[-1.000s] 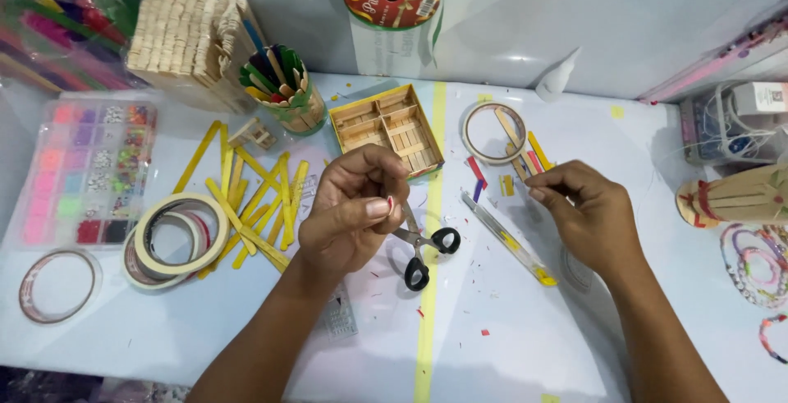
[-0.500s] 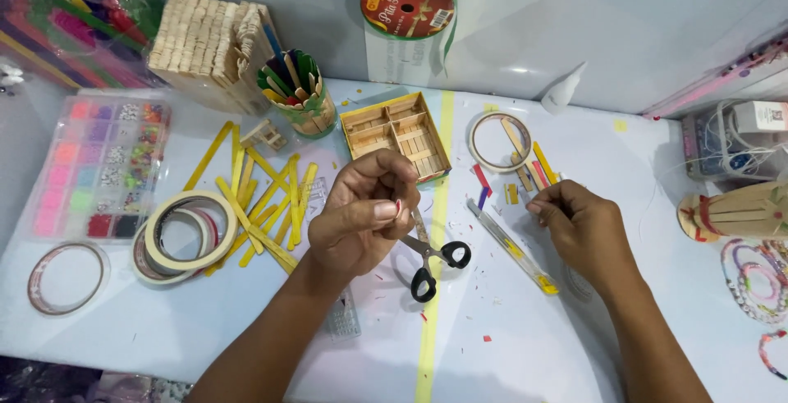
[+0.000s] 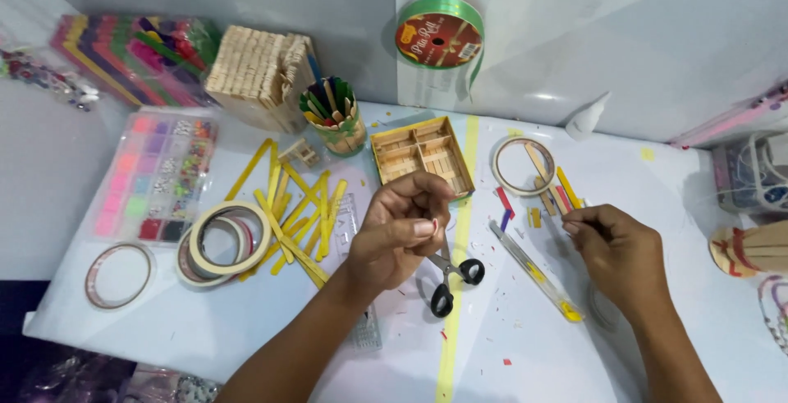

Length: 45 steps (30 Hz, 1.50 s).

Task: Applying colorful decorative strips to a small wooden box using double-sided tape, scissors, and a utility knife.

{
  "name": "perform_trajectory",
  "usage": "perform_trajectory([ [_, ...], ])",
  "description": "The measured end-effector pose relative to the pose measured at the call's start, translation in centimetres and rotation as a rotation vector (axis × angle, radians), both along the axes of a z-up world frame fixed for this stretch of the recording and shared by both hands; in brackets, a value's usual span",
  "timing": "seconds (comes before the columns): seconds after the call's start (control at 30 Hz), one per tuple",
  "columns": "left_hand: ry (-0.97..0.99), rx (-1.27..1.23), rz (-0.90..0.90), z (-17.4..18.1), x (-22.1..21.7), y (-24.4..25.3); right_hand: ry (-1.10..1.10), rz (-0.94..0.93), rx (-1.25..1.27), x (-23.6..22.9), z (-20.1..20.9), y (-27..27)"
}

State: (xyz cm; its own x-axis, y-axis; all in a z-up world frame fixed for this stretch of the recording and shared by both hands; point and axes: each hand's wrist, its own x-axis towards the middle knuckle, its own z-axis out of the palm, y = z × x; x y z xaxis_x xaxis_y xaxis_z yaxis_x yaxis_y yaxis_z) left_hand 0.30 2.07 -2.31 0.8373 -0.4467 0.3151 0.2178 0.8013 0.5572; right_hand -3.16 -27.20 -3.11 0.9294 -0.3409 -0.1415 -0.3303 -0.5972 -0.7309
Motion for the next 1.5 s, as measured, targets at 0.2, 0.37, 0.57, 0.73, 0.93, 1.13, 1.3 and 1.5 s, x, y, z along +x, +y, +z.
perform_trajectory([
  [0.2, 0.015, -0.001, -0.001, -0.5, 0.1, -0.2, -0.044, -0.002, 0.037, -0.3, -0.7, 0.0],
  [0.37, 0.044, 0.017, -0.004, -0.6, 0.1, -0.1, -0.19, 0.094, -0.034, -0.3, -1.7, -0.1],
  [0.57, 0.032, 0.031, 0.007, -0.7, 0.0, -0.3, -0.263, 0.044, 0.06, -0.6, -0.6, 0.8],
  [0.73, -0.003, 0.048, 0.025, -0.8, -0.1, -0.6, -0.267, 0.032, 0.075, -0.7, -0.6, 0.9],
  [0.93, -0.024, 0.075, 0.031, -0.7, -0.3, -0.8, -0.167, 0.03, -0.026, -0.5, -0.6, 0.5],
  [1.13, -0.042, 0.148, 0.048, -0.9, -0.4, -1.3, -0.15, 0.024, -0.095, -0.7, -0.2, 0.6],
  [1.3, -0.041, 0.045, 0.097, -2.2, 0.1, -1.9, -0.217, 0.116, -0.124, -1.2, 0.0, 0.9],
  [1.5, -0.015, 0.018, 0.076, -2.9, 0.2, -1.8, -0.367, 0.118, -0.053, -0.8, -1.1, -0.1],
])
